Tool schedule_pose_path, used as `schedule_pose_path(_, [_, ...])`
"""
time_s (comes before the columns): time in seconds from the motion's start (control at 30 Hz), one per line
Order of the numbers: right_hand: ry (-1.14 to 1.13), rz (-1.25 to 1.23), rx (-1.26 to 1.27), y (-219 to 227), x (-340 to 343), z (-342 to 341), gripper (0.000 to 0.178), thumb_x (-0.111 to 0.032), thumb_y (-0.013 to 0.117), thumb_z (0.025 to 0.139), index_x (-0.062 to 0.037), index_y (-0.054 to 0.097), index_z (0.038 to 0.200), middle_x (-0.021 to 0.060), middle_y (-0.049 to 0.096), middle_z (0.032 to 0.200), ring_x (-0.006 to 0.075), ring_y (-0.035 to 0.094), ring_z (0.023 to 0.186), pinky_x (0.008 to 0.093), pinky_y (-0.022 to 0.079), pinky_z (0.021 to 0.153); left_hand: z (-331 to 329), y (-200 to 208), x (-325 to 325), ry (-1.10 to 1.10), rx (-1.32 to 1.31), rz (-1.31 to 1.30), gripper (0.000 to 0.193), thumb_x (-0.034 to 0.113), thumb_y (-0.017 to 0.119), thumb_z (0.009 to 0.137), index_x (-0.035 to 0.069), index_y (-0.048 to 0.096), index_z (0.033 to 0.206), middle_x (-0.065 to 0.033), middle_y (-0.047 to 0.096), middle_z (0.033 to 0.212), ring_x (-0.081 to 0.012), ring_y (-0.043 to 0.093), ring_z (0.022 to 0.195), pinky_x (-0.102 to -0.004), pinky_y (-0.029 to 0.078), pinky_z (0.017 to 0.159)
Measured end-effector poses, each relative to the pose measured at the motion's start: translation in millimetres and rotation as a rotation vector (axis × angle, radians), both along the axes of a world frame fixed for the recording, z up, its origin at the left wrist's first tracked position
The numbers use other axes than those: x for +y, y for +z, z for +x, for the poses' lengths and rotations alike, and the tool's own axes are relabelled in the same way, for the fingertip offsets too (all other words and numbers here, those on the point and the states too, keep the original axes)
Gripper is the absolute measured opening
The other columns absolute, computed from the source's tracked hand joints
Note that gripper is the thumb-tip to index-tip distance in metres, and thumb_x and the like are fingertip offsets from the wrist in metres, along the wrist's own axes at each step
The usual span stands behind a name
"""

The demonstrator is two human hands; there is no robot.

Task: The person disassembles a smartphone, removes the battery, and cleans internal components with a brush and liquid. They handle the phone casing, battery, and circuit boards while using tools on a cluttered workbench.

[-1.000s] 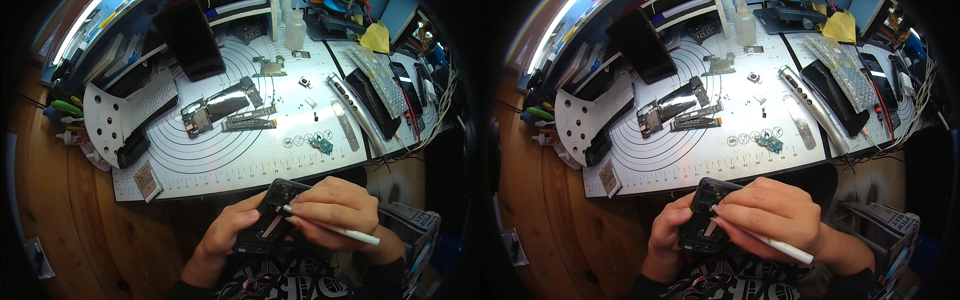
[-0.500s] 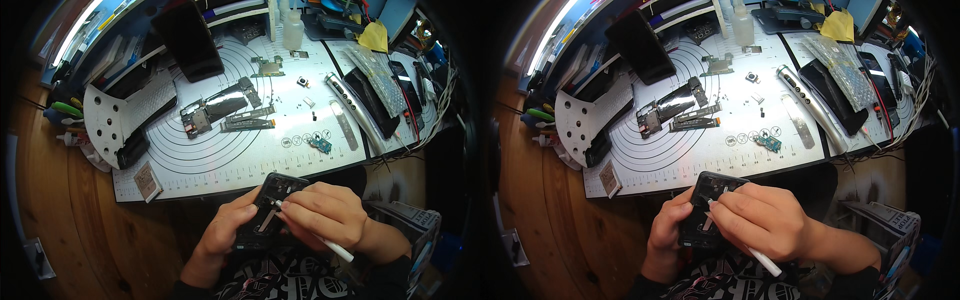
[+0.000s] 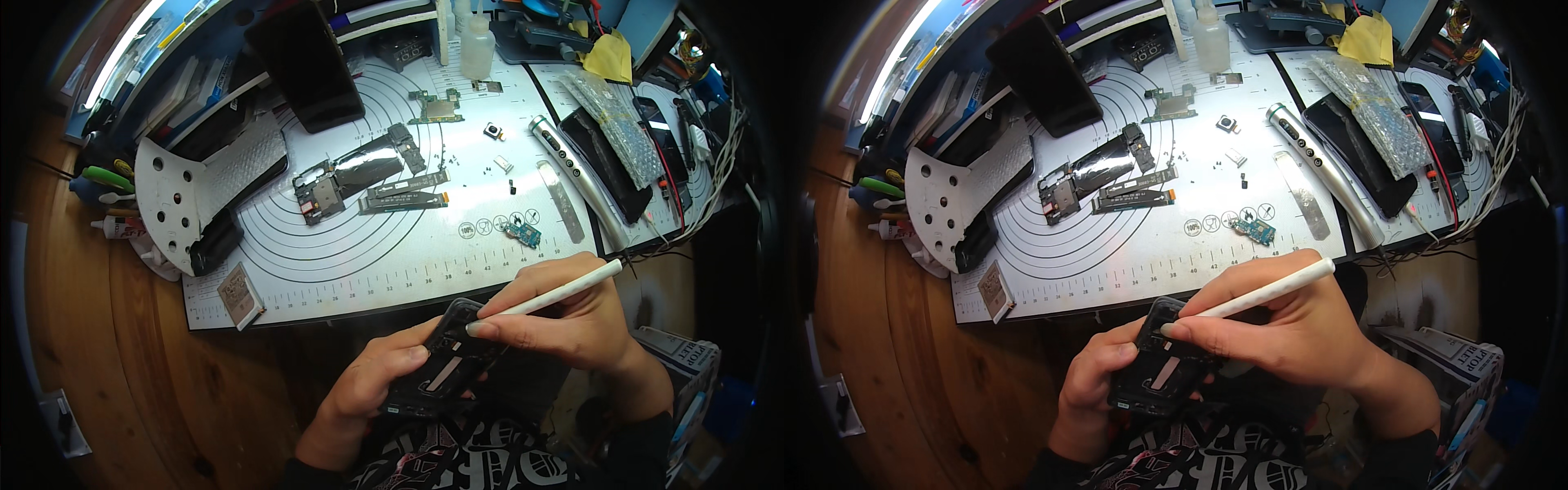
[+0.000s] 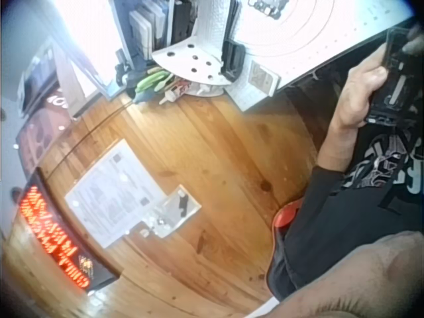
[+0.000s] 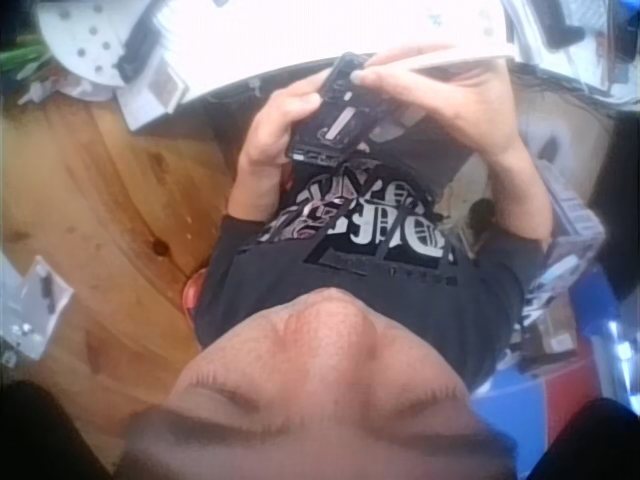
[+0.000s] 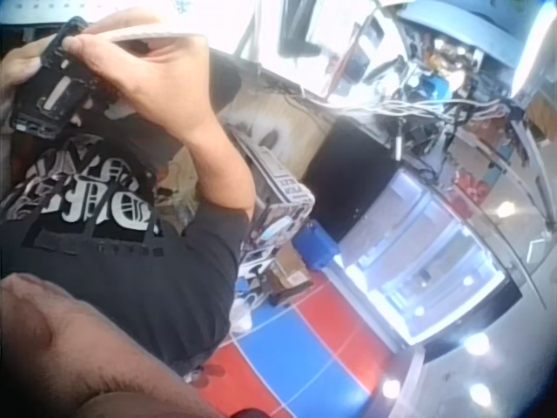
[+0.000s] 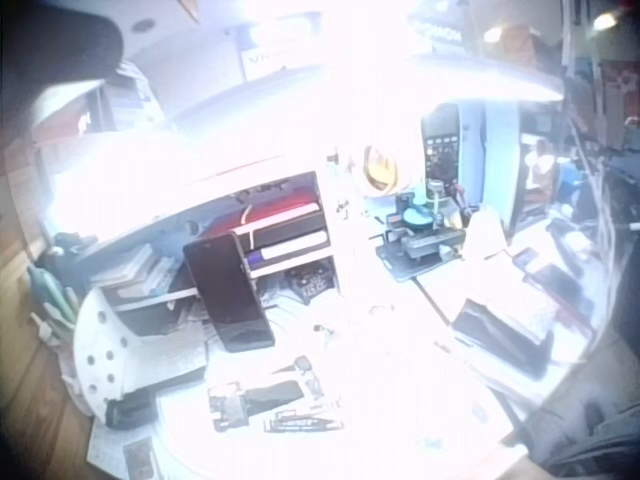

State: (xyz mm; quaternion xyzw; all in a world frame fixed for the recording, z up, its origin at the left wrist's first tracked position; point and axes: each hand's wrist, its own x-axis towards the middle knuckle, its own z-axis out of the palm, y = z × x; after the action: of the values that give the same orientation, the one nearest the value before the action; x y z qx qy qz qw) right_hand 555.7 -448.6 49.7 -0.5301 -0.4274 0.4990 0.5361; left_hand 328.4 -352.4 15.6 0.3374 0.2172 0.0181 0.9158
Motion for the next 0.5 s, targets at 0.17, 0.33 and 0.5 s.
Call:
schedule_pose_path(0.17, [-0.016, 0.301, -0.308, -4, 0, 3, 0.014, -0.002, 0.084, 0.081, 0.0005, 0.078, 0.094, 0.0094, 0.074, 0.078, 0.0150, 0.069, 0.067, 0.0251, 0.051, 0.057, 0, 1, 1, 0.069, -0.039, -0.056, 0.079, 0.042, 0.049, 0.096, -0.013, 0.038, 0.151, -0.0239, 0.063, 0.129, -0.0275, 0.065, 0.116, -0.0375, 0.055, 0.099])
schedule_pose_path(0.33, [-0.084, 0.478, -0.578, -7, -1, -9, 0.022, -0.002, 0.087, 0.076, -0.0021, 0.078, 0.095, 0.0084, 0.070, 0.080, 0.0202, 0.066, 0.064, 0.0291, 0.051, 0.057, 1, 4, 2, 0.096, -0.035, -0.055, 0.079, 0.042, 0.049, 0.095, -0.014, 0.040, 0.149, -0.0233, 0.063, 0.129, -0.0260, 0.066, 0.114, -0.0355, 0.055, 0.098])
schedule_pose_path(0.5, [-0.088, 0.500, -0.619, -9, -1, -11, 0.023, -0.002, 0.087, 0.075, -0.0018, 0.078, 0.096, 0.0083, 0.070, 0.080, 0.0207, 0.066, 0.065, 0.0295, 0.051, 0.057, 1, 6, 2, 0.108, -0.024, -0.044, 0.078, 0.041, 0.049, 0.094, -0.014, 0.041, 0.148, -0.0226, 0.063, 0.129, -0.0245, 0.066, 0.113, -0.0341, 0.054, 0.098])
